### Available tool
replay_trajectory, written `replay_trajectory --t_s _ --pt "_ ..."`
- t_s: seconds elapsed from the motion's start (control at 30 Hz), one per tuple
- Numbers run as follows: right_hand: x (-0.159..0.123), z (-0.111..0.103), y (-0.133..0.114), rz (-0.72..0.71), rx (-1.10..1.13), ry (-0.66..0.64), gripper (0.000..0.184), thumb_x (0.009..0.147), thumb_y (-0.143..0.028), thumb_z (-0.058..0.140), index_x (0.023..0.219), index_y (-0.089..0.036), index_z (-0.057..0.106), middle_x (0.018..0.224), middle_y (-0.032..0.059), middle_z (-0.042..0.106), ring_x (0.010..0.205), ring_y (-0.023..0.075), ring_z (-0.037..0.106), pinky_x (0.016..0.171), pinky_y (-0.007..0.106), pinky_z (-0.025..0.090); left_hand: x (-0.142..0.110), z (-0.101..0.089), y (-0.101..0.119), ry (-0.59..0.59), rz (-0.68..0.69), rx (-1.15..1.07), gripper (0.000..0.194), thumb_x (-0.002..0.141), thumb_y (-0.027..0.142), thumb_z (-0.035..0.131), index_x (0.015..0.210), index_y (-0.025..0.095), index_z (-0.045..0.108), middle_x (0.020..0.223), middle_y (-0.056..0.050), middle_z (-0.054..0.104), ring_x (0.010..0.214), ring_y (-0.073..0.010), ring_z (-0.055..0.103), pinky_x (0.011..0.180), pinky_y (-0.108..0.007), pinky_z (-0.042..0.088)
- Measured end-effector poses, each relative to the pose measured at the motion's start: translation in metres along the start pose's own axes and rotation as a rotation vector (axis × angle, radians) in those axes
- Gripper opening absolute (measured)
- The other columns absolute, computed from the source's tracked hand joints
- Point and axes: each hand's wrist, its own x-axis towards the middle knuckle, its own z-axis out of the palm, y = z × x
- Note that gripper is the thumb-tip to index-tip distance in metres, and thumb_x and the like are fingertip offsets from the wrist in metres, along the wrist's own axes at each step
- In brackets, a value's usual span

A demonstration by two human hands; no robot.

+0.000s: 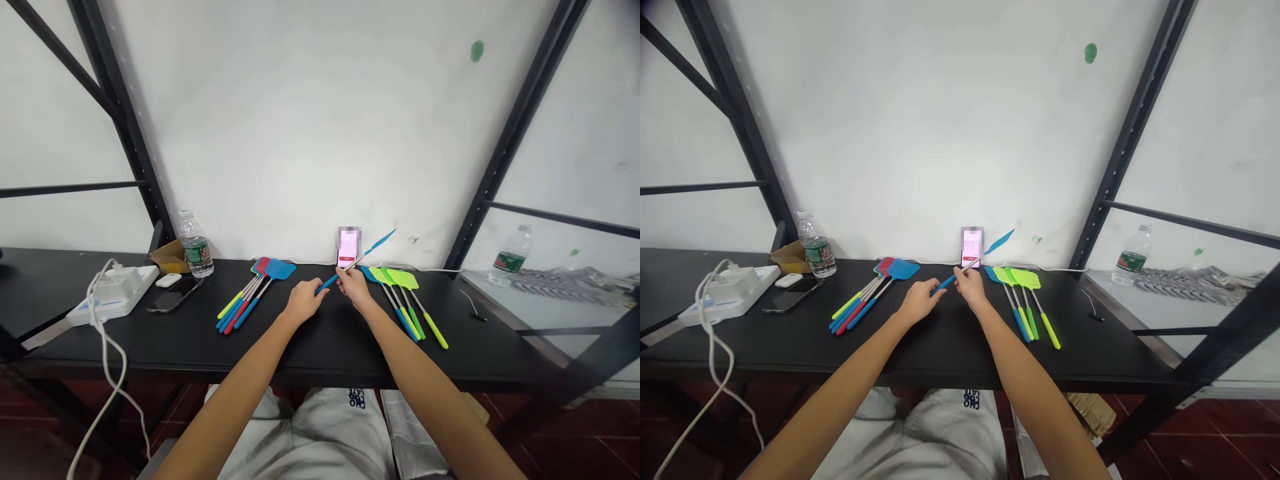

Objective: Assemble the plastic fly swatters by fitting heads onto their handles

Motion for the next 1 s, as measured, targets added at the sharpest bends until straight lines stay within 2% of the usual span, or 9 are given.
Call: replay_trajectory --t_s 0.1,0.2,0.4,0.5,0.6,0.73,0.83,0.9,1.0 --pt "-0.001 0.002 -0.002 0.003 -0.015 0.017 0.039 0.080 -0.057 0.060 0.072 -0.020 0.051 0.063 0.0023 0.061 0.043 0.0106 0.049 0.041 0.023 0.035 -0.001 -0.001 0.001 -0.004 -0.007 -0.014 0.026 0.092 0.045 0.050 0.087 0.022 0.063 0.078 -0.003 0.068 0.073 -0.0182 0.061 0.060 -0.026 0.032" --pt "-0.001 -0.002 -0.009 -0.060 -0.097 0.064 0.038 0.083 -0.056 0.057 0.074 -0.020 0.053 0.064 0.0023 0.061 0.045 0.0125 0.051 0.044 0.025 0.038 -0.002 -0.002 0.003 0.014 -0.011 -0.063 0.033 0.092 0.052 0.048 0.087 0.022 0.062 0.079 -0.003 0.068 0.073 -0.0177 0.061 0.060 -0.026 0.033" --pt "-0.011 -0.035 -0.033 -0.199 -0.283 0.224 0.039 0.089 -0.057 0.046 0.075 -0.021 0.053 0.062 0.0034 0.060 0.055 0.0181 0.055 0.052 0.029 0.041 -0.001 -0.007 0.002 0.113 -0.061 -0.073 0.041 0.098 0.051 0.035 0.086 0.020 0.059 0.082 -0.004 0.067 0.080 -0.0183 0.061 0.069 -0.028 0.039" --pt "-0.025 -0.069 -0.039 -0.107 -0.333 0.165 0.042 0.088 -0.059 0.046 0.070 -0.021 0.049 0.051 0.0011 0.053 0.048 0.0161 0.049 0.048 0.028 0.037 0.000 -0.008 -0.001 0.133 -0.148 0.073 0.034 0.099 0.042 0.036 0.089 0.019 0.059 0.087 -0.008 0.065 0.088 -0.0212 0.060 0.076 -0.031 0.041" --pt "-0.040 -0.118 -0.038 0.010 -0.377 0.043 0.044 0.083 -0.062 0.052 0.069 -0.020 0.049 0.047 -0.0012 0.049 0.043 0.0136 0.045 0.044 0.025 0.033 0.000 -0.006 -0.005 0.141 -0.274 0.260 0.024 0.095 0.034 0.043 0.096 0.016 0.059 0.099 -0.013 0.063 0.100 -0.0267 0.057 0.084 -0.037 0.040" --pt "-0.054 -0.194 -0.024 0.222 -0.534 -0.089 0.045 0.079 -0.061 0.058 0.065 -0.020 0.047 0.046 -0.0023 0.046 0.041 0.0106 0.041 0.043 0.024 0.029 -0.001 -0.004 -0.011 0.178 -0.393 0.404 0.026 0.091 0.031 0.046 0.105 0.013 0.059 0.109 -0.017 0.058 0.110 -0.0327 0.050 0.090 -0.043 0.037" --pt "-0.058 -0.241 -0.006 0.345 -0.679 -0.145 0.046 0.079 -0.062 0.055 0.061 -0.021 0.042 0.045 -0.0033 0.041 0.042 0.0112 0.041 0.044 0.025 0.031 -0.001 -0.004 -0.015 0.206 -0.447 0.459 0.026 0.089 0.030 0.048 0.104 0.013 0.059 0.113 -0.018 0.055 0.112 -0.0345 0.047 0.090 -0.045 0.036" --pt "-0.058 -0.263 0.008 0.362 -0.795 -0.139 0.048 0.079 -0.064 0.053 0.059 -0.022 0.042 0.047 -0.0012 0.044 0.044 0.0132 0.044 0.046 0.027 0.033 -0.001 -0.003 -0.018 0.212 -0.487 0.488 0.027 0.087 0.030 0.049 0.104 0.012 0.059 0.114 -0.019 0.054 0.111 -0.0354 0.047 0.090 -0.046 0.035" --pt "-0.053 -0.281 0.024 0.321 -0.937 -0.132 0.051 0.081 -0.064 0.049 0.055 -0.020 0.048 0.056 0.0055 0.057 0.053 0.0169 0.052 0.052 0.029 0.038 -0.002 -0.002 -0.022 0.203 -0.524 0.515 0.029 0.084 0.031 0.051 0.104 0.011 0.059 0.114 -0.020 0.054 0.111 -0.0366 0.046 0.089 -0.047 0.034"
